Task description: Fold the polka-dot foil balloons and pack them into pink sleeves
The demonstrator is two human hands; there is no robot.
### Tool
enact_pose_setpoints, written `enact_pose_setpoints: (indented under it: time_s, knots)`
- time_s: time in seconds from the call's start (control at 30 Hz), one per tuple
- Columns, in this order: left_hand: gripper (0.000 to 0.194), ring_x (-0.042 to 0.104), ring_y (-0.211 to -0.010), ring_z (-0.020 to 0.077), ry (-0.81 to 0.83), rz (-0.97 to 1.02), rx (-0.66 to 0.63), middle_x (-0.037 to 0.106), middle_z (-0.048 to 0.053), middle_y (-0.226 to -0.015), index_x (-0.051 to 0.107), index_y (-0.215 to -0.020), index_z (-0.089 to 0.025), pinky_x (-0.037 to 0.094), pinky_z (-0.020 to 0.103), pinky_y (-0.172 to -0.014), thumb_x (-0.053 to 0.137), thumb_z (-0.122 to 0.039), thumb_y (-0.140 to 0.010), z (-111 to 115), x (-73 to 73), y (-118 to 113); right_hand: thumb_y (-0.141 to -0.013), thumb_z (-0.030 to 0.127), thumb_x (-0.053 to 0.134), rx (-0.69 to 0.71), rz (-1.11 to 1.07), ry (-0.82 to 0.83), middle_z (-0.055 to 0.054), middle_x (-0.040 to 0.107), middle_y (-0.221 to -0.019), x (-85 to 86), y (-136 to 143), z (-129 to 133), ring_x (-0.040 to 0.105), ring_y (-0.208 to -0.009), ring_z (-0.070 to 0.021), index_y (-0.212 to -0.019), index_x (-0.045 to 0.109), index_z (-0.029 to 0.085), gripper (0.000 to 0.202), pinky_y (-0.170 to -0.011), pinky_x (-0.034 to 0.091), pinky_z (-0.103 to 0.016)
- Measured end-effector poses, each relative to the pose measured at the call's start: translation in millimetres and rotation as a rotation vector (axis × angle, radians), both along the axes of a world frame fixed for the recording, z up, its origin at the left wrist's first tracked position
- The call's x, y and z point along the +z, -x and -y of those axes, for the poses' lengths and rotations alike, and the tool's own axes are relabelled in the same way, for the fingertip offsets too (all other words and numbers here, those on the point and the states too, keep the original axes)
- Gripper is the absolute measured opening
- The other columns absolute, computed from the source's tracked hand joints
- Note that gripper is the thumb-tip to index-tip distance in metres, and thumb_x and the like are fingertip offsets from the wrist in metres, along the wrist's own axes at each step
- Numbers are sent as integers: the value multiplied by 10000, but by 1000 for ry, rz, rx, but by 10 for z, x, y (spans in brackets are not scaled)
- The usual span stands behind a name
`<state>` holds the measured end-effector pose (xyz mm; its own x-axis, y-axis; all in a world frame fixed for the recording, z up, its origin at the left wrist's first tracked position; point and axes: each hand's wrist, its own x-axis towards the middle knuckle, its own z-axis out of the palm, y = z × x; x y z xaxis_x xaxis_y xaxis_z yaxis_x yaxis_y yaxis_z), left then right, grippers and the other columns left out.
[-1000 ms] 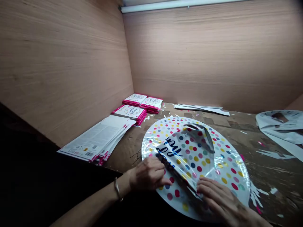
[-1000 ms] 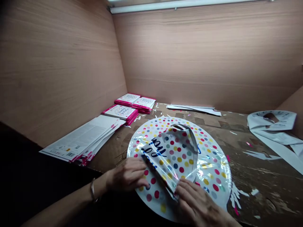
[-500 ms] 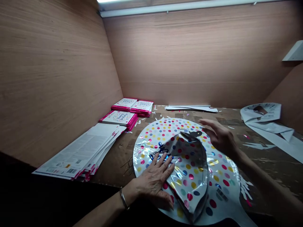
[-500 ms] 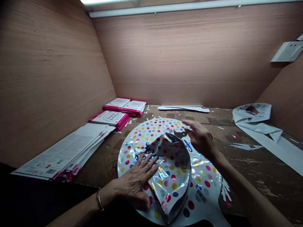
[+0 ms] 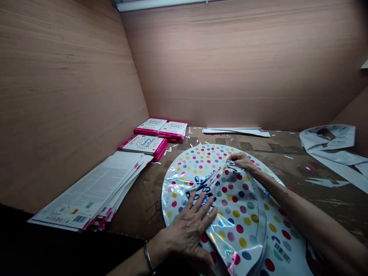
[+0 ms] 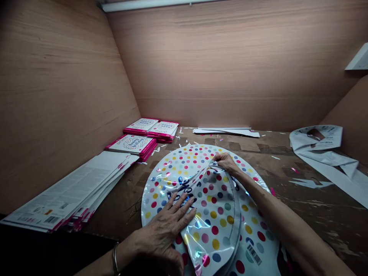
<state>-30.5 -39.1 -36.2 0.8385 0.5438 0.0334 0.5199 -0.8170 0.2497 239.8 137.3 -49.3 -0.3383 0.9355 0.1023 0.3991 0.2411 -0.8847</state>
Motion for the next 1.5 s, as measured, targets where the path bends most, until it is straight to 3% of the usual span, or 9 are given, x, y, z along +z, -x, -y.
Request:
enact_pose_setpoints:
  time_s: [0.17,0.3,0.43,0.63,0.8,1.13,1.2,1.37,1.5]
  knots:
    - [1008,60,-1344,377,22,0,-5,138,175,-1467,113,-1433,-160,16,586,-1050,402,-768,-683,11,-2,4,-636,256,508,-168,44,-133,1,529,-468,-14,-277,2,446,-424,-101,-539,539,167,136,-445,382,-238]
    - [1023,39,-1344,379,23,-16,-2,104,182,-1471,77,-1436,-159,17,580,-1050,416,-763,-683,8,-33,9,-693,192,507,-281,131,-336,-14,554,-506,411,-519,40,486,-509,-122,-550,511,190,143,-507,393,-251]
    - [1027,47,-1343,380,8,-1,-10,132,184,-1466,98,-1434,-163,25,573,-1052,461,-749,-673,14,-12,-12,-804,236,480,-178,212,-532,-109,652,-972,768,-146,456,564,-898,-199,-909,629,191,187,-786,430,-342]
    - [981,140,-1333,371,17,16,13,226,146,-1454,168,-1422,-191,59,553,-1063,468,-748,-672,41,34,-47,-905,366,391,720,621,-580,3,356,-1416,249,494,1047,260,-1318,-205,-1236,505,307,355,-1084,121,-481]
    - [992,63,-1334,405,-34,-65,-33,146,203,-1460,150,-1422,-131,46,611,-1030,464,-728,-695,28,26,-32,-934,470,198,250,906,-335,-41,185,-1475,-155,-108,702,120,-1355,-267,-1396,262,269,508,-1055,2,-579]
    - [289,580,-922,292,-328,166,11,621,176,-962,555,-1046,-59,457,440,-774,367,-152,-846,644,-98,-520,-917,515,196,235,868,-281,-2,146,-1484,-228,-177,706,83,-1361,-262,-1396,235,320,518,-1052,11,-578]
    - [221,590,-691,213,-114,378,167,615,115,-730,585,-826,-102,479,337,-636,385,-194,-839,560,-82,-546,-914,500,231,249,800,-254,-4,172,-1478,-217,-204,679,92,-1359,-266,-1384,276,316,507,-1052,6,-580]
    - [233,447,-396,96,859,981,1216,411,-36,-469,424,-625,-171,403,202,-400,495,-294,-810,103,109,-457,-922,430,229,70,557,-226,-49,443,-1353,-37,-324,596,371,-1264,-238,-1320,428,257,477,-1058,241,-495]
    - [156,431,-317,111,1036,1074,1362,362,-77,-428,397,-716,-182,414,242,-334,484,-282,-798,-62,130,-440,-934,369,232,-220,466,-431,-159,456,-1324,147,-311,844,401,-1236,-272,-1383,302,136,511,-1007,336,-500]
